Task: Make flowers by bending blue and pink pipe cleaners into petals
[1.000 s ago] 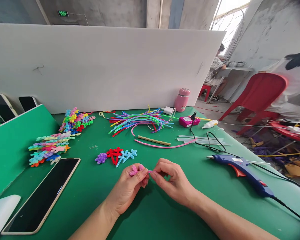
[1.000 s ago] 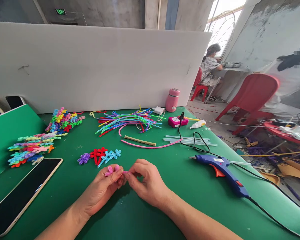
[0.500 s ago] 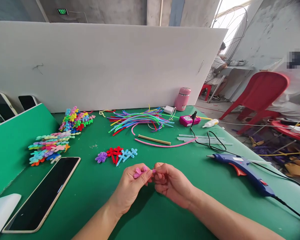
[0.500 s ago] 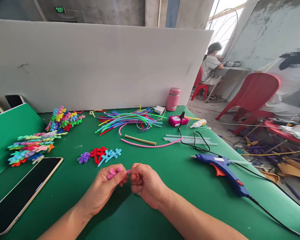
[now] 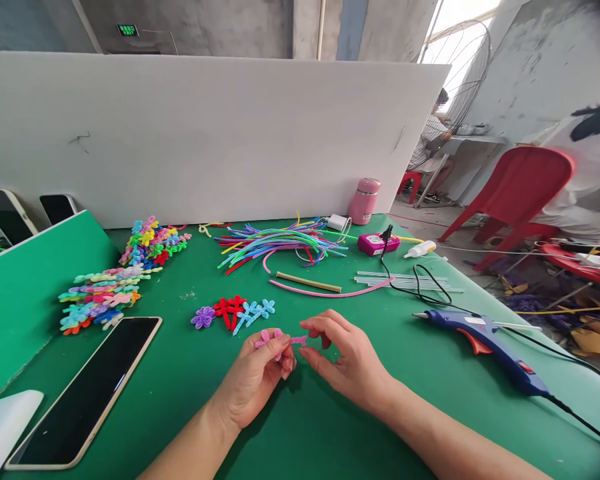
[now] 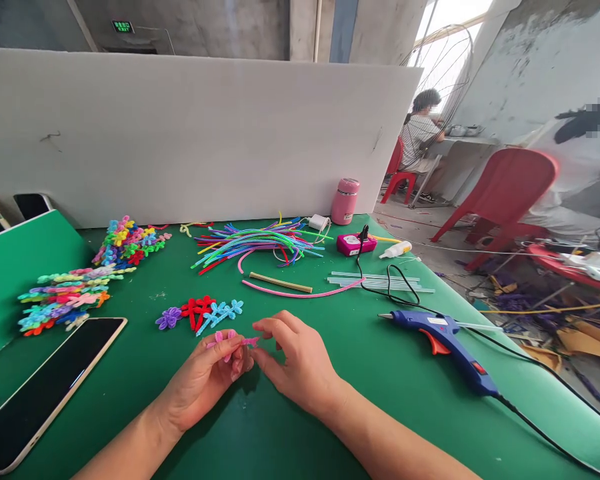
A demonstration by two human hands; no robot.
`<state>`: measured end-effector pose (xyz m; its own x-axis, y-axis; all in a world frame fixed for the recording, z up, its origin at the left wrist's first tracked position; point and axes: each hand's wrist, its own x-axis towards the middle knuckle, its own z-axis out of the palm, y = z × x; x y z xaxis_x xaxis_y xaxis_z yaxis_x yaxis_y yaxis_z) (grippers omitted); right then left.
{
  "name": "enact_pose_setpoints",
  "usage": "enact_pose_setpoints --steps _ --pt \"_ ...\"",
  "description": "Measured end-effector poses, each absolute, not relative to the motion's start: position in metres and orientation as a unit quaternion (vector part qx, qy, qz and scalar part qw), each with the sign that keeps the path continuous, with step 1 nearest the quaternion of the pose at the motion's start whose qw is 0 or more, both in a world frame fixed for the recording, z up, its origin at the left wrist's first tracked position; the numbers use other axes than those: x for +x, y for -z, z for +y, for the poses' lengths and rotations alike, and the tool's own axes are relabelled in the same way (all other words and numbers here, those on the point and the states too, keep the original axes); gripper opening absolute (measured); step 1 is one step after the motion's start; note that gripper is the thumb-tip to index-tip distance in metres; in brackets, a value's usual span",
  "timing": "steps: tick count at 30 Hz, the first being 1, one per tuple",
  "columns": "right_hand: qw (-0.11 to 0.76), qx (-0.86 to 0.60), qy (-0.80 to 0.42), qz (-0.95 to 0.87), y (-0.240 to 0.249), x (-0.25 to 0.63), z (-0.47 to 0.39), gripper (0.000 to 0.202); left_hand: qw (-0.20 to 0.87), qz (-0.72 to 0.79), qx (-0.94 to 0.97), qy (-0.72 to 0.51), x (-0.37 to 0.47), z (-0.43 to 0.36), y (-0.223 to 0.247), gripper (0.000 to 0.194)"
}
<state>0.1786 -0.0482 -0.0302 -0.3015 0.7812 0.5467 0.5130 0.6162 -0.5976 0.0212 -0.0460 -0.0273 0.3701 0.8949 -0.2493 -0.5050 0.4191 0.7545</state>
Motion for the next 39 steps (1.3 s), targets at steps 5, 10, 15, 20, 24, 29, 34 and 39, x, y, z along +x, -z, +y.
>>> enact_pose_setpoints --steps 5,10,15,20,24,29,34,39 --pt "0.429 -0.361 -0.018 -0.828 0.029 0.181 -0.046 0.006 0.787 0.319 0.285 -0.445 0.022 -0.046 0.026 0.028" --pt "0.419 -0.353 -0.011 -0.836 0.027 0.18 -0.045 0.009 0.782 0.327 0.307 -0.432 0.022 -0.047 0.027 0.026" --pt "0.404 -0.354 -0.058 -0.841 0.026 0.18 -0.048 0.013 0.778 0.339 0.322 -0.42 0.02 -0.047 0.028 0.022" --pt "0.402 -0.407 -0.265 -0.776 0.022 0.177 -0.053 0.019 0.764 0.35 0.344 -0.419 0.022 -0.049 0.024 0.021" --pt "0.402 -0.44 -0.525 -0.608 0.021 0.172 -0.052 0.022 0.725 0.368 0.397 -0.426 0.024 -0.05 0.021 0.022" --pt "0.406 -0.405 -0.739 -0.354 0.021 0.167 -0.049 0.017 0.63 0.4 0.52 -0.416 0.024 -0.049 0.022 0.023" --pt "0.364 -0.352 -0.836 -0.21 0.019 0.169 -0.049 0.019 0.503 0.417 0.626 -0.427 0.023 -0.05 0.019 0.024" --pt "0.371 -0.359 -0.808 -0.285 0.019 0.172 -0.046 0.019 0.537 0.425 0.581 -0.439 0.023 -0.05 0.019 0.023"
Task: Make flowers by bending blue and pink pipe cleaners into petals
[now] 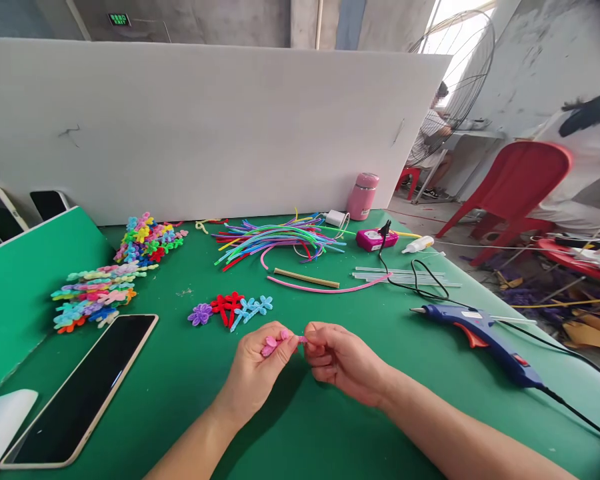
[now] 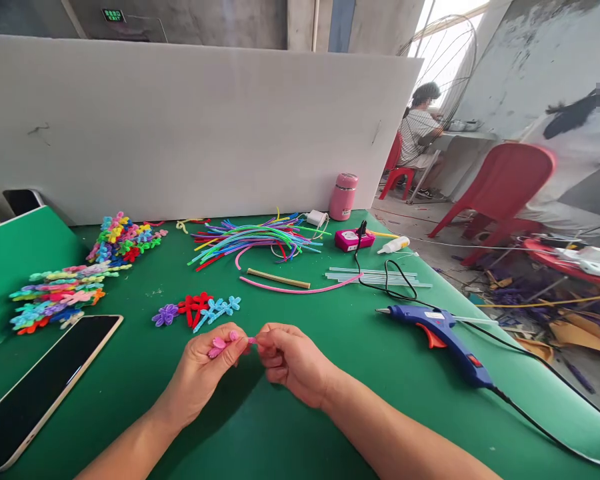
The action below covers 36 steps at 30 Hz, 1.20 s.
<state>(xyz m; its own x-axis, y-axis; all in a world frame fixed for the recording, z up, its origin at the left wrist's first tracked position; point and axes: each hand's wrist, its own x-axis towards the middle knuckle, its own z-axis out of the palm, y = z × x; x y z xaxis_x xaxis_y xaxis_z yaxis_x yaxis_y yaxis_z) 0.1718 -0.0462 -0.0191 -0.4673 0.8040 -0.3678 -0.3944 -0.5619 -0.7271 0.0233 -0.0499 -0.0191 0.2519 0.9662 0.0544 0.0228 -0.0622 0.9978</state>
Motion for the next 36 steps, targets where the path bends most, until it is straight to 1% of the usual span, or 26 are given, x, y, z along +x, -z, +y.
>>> enact_pose_setpoints --steps 2,5,8,10,12,14,16,20,26,30,36 --pt "0.39 -0.381 -0.754 -0.366 0.019 0.173 -0.046 0.02 0.615 0.421 0.5 -0.441 0.023 -0.049 0.02 0.02" --pt "0.411 -0.427 -0.624 -0.509 0.02 0.174 -0.047 0.021 0.7 0.397 0.379 -0.456 0.022 -0.047 0.022 0.017" --pt "0.438 -0.445 -0.447 -0.64 0.023 0.175 -0.05 0.016 0.731 0.374 0.325 -0.469 0.021 -0.045 0.023 0.024" --pt "0.456 -0.433 -0.327 -0.705 0.026 0.176 -0.051 0.022 0.743 0.363 0.308 -0.471 0.021 -0.045 0.024 0.027" --pt "0.463 -0.407 -0.221 -0.756 0.029 0.176 -0.052 0.029 0.754 0.353 0.3 -0.466 0.021 -0.045 0.025 0.027" --pt "0.463 -0.374 -0.145 -0.79 0.031 0.176 -0.052 0.034 0.765 0.344 0.296 -0.457 0.021 -0.045 0.027 0.025" --pt "0.46 -0.349 -0.096 -0.811 0.031 0.177 -0.05 0.036 0.776 0.334 0.292 -0.447 0.021 -0.046 0.028 0.024" --pt "0.453 -0.333 -0.048 -0.825 0.028 0.177 -0.049 0.034 0.798 0.316 0.272 -0.436 0.022 -0.047 0.027 0.023" --pt "0.458 -0.317 -0.022 -0.83 0.027 0.177 -0.049 0.034 0.811 0.306 0.258 -0.426 0.022 -0.047 0.026 0.024" --pt "0.466 -0.305 -0.022 -0.83 0.028 0.178 -0.05 0.039 0.816 0.296 0.275 -0.413 0.022 -0.047 0.027 0.028" --pt "0.477 -0.3 -0.045 -0.825 0.028 0.177 -0.052 0.044 0.832 0.276 0.264 -0.402 0.021 -0.048 0.027 0.025"
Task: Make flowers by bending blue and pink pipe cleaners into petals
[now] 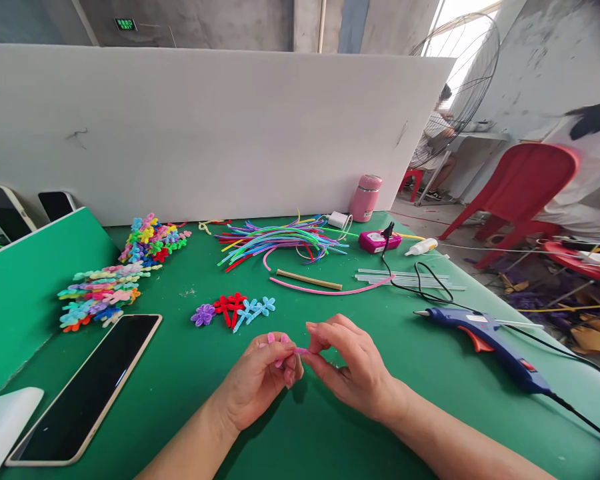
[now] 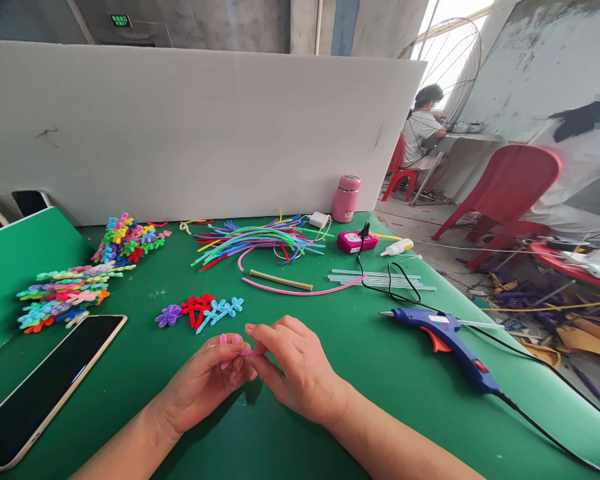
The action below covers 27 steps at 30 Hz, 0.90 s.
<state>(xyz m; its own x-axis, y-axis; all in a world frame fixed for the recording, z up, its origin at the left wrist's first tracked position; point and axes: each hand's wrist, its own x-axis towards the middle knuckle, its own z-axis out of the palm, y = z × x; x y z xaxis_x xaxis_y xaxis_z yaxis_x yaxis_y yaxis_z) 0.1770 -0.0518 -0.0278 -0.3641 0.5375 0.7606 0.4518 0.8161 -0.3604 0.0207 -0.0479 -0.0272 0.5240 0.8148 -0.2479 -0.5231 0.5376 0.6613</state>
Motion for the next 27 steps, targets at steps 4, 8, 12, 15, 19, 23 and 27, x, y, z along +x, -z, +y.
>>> enact_pose_setpoints --steps 4,8,12,15,19,23,27 --pt "0.492 -0.315 -0.075 -0.808 0.0289 0.1769 -0.0533 0.043 0.826 0.273 0.279 -0.407 0.0205 -0.0488 0.0258 0.021" --pt "0.501 -0.366 -0.146 -0.77 0.0295 0.1763 -0.0544 0.037 0.8 0.284 0.315 -0.423 0.0207 -0.0479 0.0248 0.02" --pt "0.514 -0.4 -0.246 -0.717 0.0302 0.1761 -0.052 0.031 0.771 0.311 0.333 -0.445 0.0195 -0.0469 0.0263 0.019" --pt "0.527 -0.391 -0.256 -0.71 0.0322 0.1763 -0.0496 0.034 0.762 0.323 0.335 -0.451 0.0188 -0.0467 0.0275 0.02" --pt "0.512 -0.36 -0.2 -0.754 0.0351 0.1759 -0.0482 0.048 0.765 0.325 0.337 -0.442 0.0196 -0.0465 0.0275 0.02" --pt "0.509 -0.337 -0.156 -0.776 0.0364 0.1747 -0.0472 0.049 0.778 0.32 0.337 -0.423 0.0203 -0.0471 0.0267 0.021" --pt "0.524 -0.332 -0.135 -0.773 0.0362 0.1742 -0.0468 0.05 0.786 0.315 0.331 -0.416 0.0198 -0.0474 0.0273 0.021"
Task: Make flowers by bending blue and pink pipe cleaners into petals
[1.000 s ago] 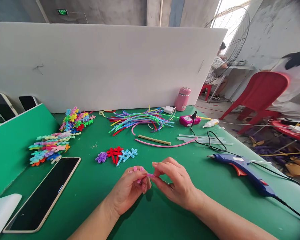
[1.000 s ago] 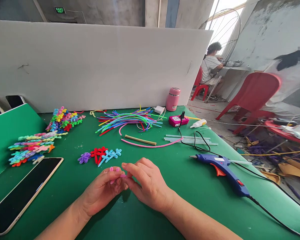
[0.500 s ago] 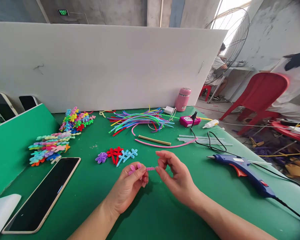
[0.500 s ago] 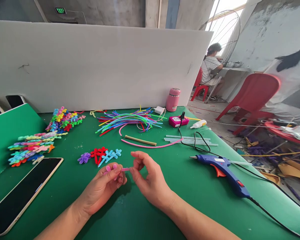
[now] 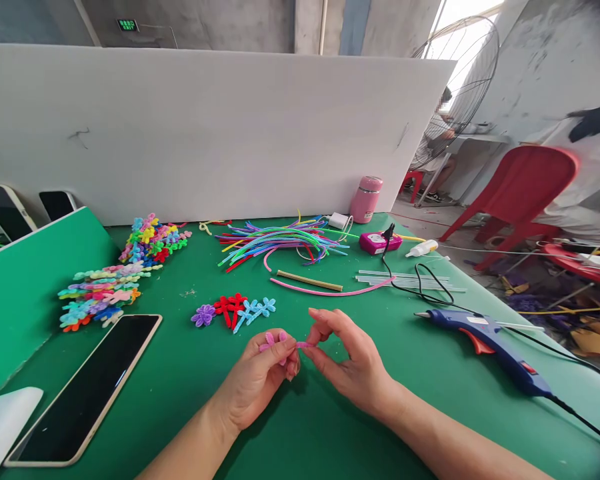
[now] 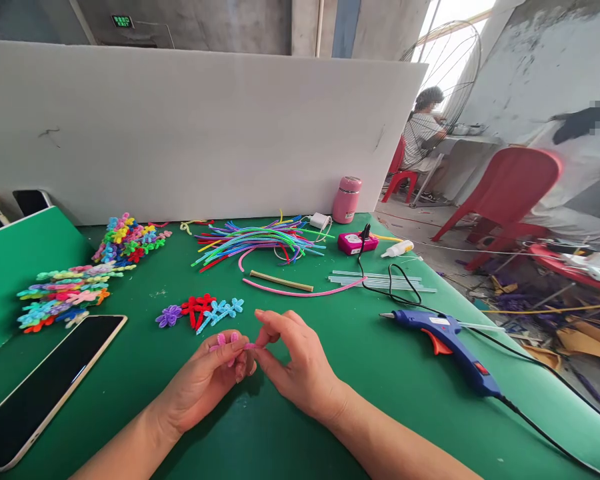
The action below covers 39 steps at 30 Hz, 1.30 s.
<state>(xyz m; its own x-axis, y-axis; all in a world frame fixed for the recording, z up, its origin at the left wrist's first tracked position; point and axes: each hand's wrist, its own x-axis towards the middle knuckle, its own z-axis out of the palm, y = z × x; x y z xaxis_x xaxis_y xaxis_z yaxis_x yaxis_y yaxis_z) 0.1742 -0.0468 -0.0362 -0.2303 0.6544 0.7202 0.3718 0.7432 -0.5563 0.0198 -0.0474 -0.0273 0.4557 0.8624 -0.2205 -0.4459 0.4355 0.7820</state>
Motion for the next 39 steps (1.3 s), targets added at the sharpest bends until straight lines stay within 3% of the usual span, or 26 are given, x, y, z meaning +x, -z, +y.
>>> enact_pose_setpoints --steps 34,39 --pt "0.528 -0.346 -0.206 -0.747 0.0339 0.1731 -0.0508 0.055 0.788 0.319 0.335 -0.407 0.0193 -0.0474 0.0259 0.024" --pt "0.525 -0.357 -0.287 -0.717 0.0302 0.1727 -0.0532 0.049 0.785 0.325 0.339 -0.404 0.0174 -0.0463 0.0247 0.023"
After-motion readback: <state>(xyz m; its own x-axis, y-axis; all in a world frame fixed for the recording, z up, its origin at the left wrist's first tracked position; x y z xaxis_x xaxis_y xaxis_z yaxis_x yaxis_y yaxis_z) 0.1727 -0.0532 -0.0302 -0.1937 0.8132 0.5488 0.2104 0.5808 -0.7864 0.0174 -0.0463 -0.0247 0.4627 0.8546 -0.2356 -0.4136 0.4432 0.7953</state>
